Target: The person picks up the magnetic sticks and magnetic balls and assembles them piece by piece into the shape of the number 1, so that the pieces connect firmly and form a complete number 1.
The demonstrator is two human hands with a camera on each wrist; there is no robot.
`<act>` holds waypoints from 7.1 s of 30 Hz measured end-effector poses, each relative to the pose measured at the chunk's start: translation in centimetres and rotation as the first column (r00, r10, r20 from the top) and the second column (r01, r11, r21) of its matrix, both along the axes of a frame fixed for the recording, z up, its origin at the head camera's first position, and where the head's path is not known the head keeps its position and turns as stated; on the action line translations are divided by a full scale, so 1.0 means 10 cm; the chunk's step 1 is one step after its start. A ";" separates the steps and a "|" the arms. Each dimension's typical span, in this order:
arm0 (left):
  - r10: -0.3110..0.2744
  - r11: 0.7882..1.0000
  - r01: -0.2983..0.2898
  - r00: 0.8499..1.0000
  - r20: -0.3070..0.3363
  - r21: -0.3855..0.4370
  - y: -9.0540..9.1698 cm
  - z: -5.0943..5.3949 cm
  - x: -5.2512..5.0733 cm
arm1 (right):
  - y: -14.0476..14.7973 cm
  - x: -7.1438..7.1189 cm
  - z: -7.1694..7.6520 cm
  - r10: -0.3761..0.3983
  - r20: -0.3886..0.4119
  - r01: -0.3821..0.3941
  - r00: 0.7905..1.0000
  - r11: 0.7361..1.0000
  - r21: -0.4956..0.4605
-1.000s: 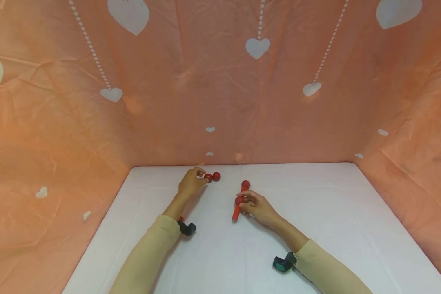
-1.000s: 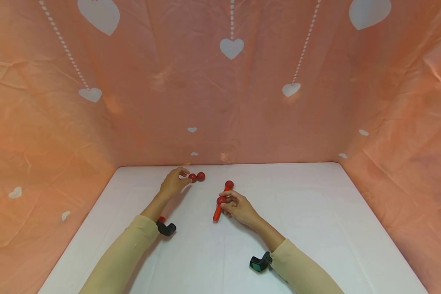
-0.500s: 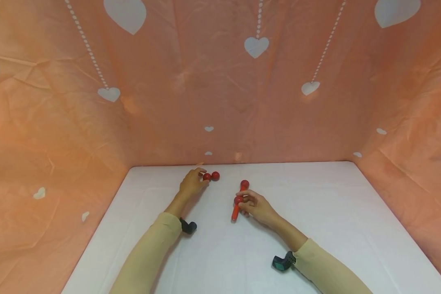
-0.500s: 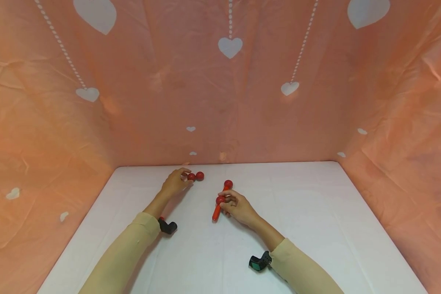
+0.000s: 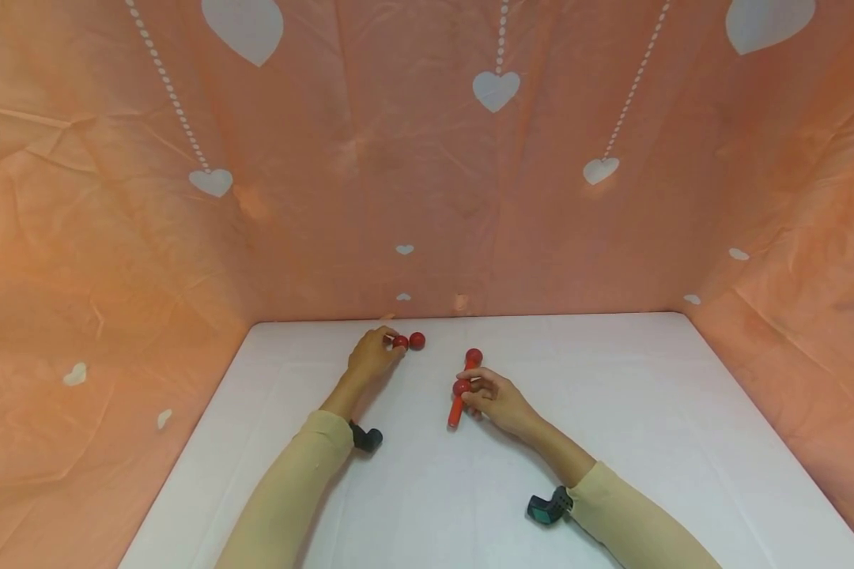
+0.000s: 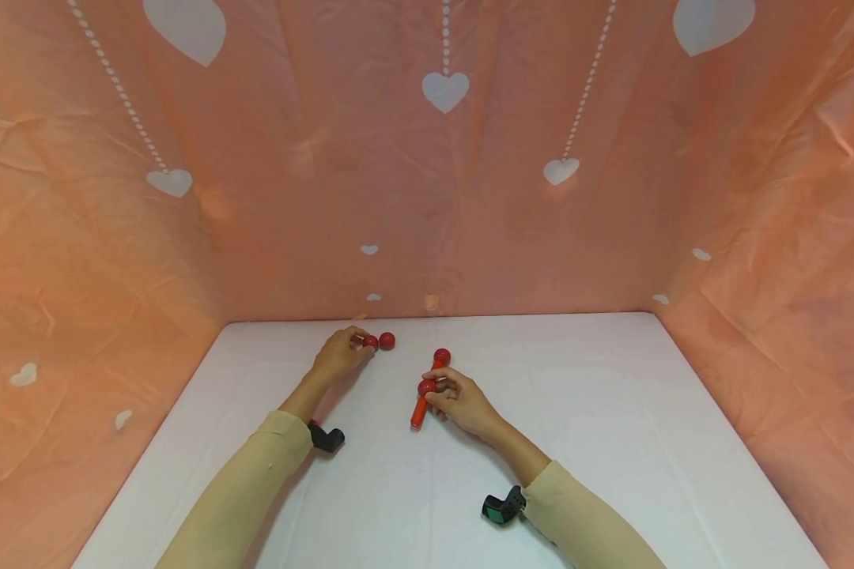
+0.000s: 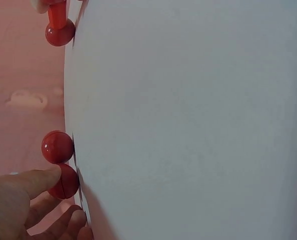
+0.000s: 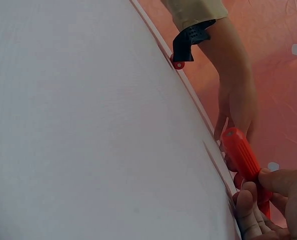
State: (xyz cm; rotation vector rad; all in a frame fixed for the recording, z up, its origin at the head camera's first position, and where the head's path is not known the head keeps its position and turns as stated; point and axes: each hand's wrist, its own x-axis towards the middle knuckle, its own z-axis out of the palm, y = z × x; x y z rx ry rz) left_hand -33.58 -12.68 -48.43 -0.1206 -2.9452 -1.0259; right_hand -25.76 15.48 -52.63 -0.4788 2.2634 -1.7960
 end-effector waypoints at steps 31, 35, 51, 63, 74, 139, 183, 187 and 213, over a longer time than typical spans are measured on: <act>-0.038 0.985 0.036 0.999 0.011 0.166 -0.09 0.08 0.17 | 0.01 0.01 0.02 -0.001 -0.014 0.001 1.000 1.000 -0.030; -0.047 0.984 0.043 0.999 0.015 0.174 -0.06 0.10 0.21 | 0.01 0.00 0.01 0.000 -0.020 0.000 1.000 1.000 -0.025; -0.075 0.984 0.070 0.997 0.028 0.166 0.06 0.13 0.42 | 0.02 0.01 0.01 0.002 -0.023 -0.002 1.000 1.000 -0.026; -0.104 0.981 0.097 0.994 0.036 0.165 0.09 0.11 0.55 | 0.01 0.00 0.01 0.002 -0.023 -0.004 1.000 0.999 -0.050; -0.132 0.979 0.123 0.990 0.050 0.164 0.13 0.13 0.68 | 0.01 0.02 0.03 -0.014 -0.002 0.014 1.000 0.998 -0.058; -0.323 0.939 0.294 0.933 0.160 0.180 0.11 0.01 1.17 | 0.00 0.01 0.03 0.007 0.010 -0.006 1.000 0.998 -0.068; -0.438 0.893 0.410 0.887 0.147 0.188 0.29 0.00 1.27 | 0.01 -0.01 0.01 0.016 -0.018 -0.017 1.000 0.997 -0.079; -0.434 0.895 0.405 0.889 0.147 0.188 0.32 -0.01 1.26 | 0.02 0.00 0.02 0.016 -0.023 -0.018 1.000 0.996 -0.083; -0.422 0.900 0.391 0.894 0.155 0.195 0.36 -0.02 1.26 | 0.02 0.00 0.01 0.021 -0.016 -0.022 1.000 0.996 -0.088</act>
